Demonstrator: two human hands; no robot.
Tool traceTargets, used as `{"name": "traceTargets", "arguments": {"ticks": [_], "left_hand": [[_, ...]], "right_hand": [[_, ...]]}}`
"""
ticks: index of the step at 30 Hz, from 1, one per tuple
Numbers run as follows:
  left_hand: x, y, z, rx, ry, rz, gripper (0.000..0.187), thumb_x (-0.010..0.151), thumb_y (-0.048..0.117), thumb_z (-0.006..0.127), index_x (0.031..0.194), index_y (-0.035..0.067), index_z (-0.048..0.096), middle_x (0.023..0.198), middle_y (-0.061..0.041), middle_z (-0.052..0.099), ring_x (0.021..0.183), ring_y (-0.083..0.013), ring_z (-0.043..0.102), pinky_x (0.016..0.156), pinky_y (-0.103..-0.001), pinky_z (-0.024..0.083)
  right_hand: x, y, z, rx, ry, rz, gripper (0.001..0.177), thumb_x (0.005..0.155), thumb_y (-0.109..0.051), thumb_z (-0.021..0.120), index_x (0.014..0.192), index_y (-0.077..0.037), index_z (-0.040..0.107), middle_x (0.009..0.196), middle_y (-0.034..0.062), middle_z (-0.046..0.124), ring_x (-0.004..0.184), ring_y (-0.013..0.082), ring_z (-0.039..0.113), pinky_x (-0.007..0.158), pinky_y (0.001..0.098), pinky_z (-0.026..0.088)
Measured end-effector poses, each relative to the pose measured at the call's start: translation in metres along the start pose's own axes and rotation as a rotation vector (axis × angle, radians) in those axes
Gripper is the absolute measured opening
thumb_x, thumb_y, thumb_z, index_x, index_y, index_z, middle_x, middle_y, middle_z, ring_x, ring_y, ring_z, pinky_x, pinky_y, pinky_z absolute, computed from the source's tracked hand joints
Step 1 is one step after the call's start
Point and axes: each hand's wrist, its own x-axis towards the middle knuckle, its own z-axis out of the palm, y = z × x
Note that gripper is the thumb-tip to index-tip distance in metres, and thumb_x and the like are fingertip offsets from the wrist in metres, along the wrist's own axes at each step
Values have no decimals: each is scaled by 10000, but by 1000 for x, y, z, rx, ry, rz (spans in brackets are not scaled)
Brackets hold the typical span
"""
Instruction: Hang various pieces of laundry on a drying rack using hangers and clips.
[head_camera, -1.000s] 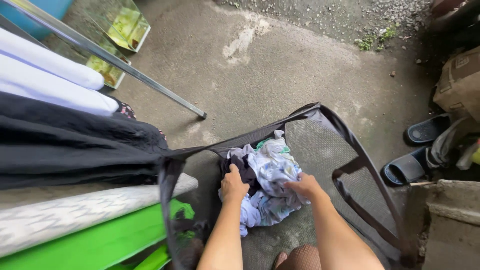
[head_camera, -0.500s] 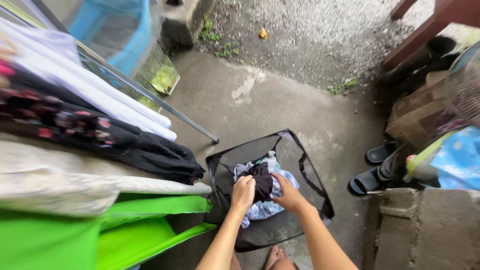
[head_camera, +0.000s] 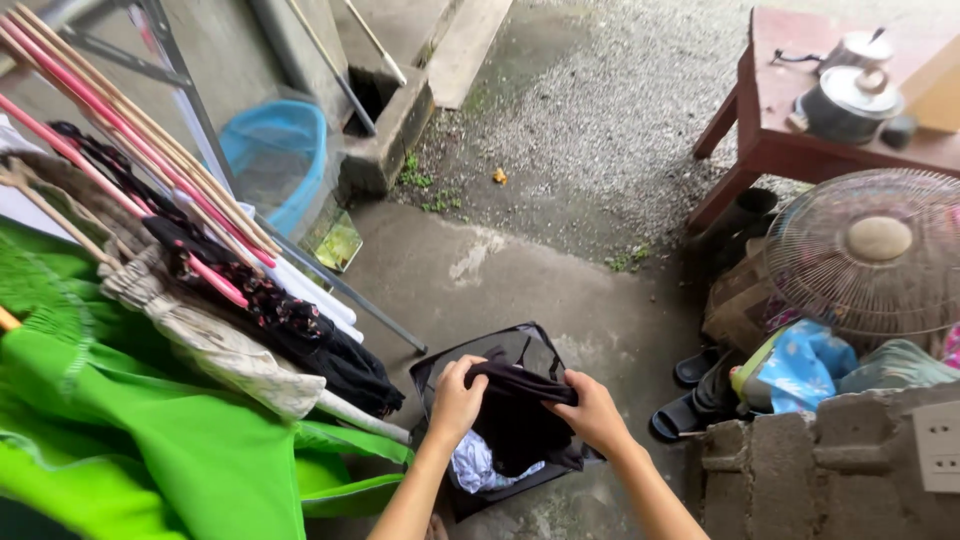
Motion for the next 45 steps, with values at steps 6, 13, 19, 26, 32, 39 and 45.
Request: {"name": "traceTargets", "arguments": {"ticks": [6, 13, 19, 26, 32, 39, 45], "left_hand": [[2, -7, -9, 208, -42, -56, 223, 855, 243, 719, 992, 73, 765, 962, -182, 705, 956, -361, 673, 848, -425, 528], [13, -18, -31, 111, 110, 28, 238, 942, 197, 602, 1095, 46, 704, 1043, -186, 690, 988, -393, 663, 843, -440, 524], [12, 12, -57, 187, 79, -120, 284, 990, 284, 569, 1059, 21, 652, 1024, -200, 680, 988, -426, 641, 823, -471, 502], [25, -32, -58, 154, 233, -170, 328, 1003, 345, 579, 1117, 38, 577, 1076, -244, 623, 1065, -444, 572, 929, -488, 438], [19, 21, -51, 106, 264, -58, 493, 834, 352, 679, 1214, 69, 544, 1146, -203, 520, 1127, -358, 451, 956, -467, 352], [-39, 90, -36, -451, -364, -112, 593, 863, 417, 672, 1326, 119, 453, 1181, -132, 626, 1160, -284, 623, 1030, -395, 453], [-41, -21, 7, 150, -233, 111, 398, 811, 166, 743, 1166, 122, 568, 1054, -149, 719, 1066, -389, 662, 884, -439, 520]], "right_hand": [[-8, -33, -34, 153, 59, -23, 317, 802, -222, 801, 863, -39, 549, 794, 80, 560, 754, 190, 561, 688, 346, 479], [-19, -79, -71, -16, -14, -309, 301, 705, -127, 799, 905, -39, 592, 864, 117, 640, 798, 282, 638, 713, 386, 519], [-11, -49, -66, -387, -19, -132, 213, 773, -207, 761, 954, -108, 710, 903, 175, 732, 911, 402, 686, 781, 471, 543], [-8, -114, -98, -22, 45, 207, 306, 858, -382, 751, 981, -102, 740, 736, 96, 721, 666, 177, 648, 637, 346, 504], [13, -107, -71, 675, -157, 119, 319, 1004, -328, 632, 1113, -37, 704, 919, -28, 679, 839, 72, 601, 743, 265, 516], [3, -166, -78, 1214, -249, 179, 401, 939, -143, 602, 1337, -110, 556, 1020, 1, 652, 913, 134, 645, 825, 332, 542], [15, -162, -110, 1141, -202, -70, 653, 816, 47, 602, 1449, -85, 515, 1177, -24, 659, 1027, 103, 622, 918, 296, 498]]}}
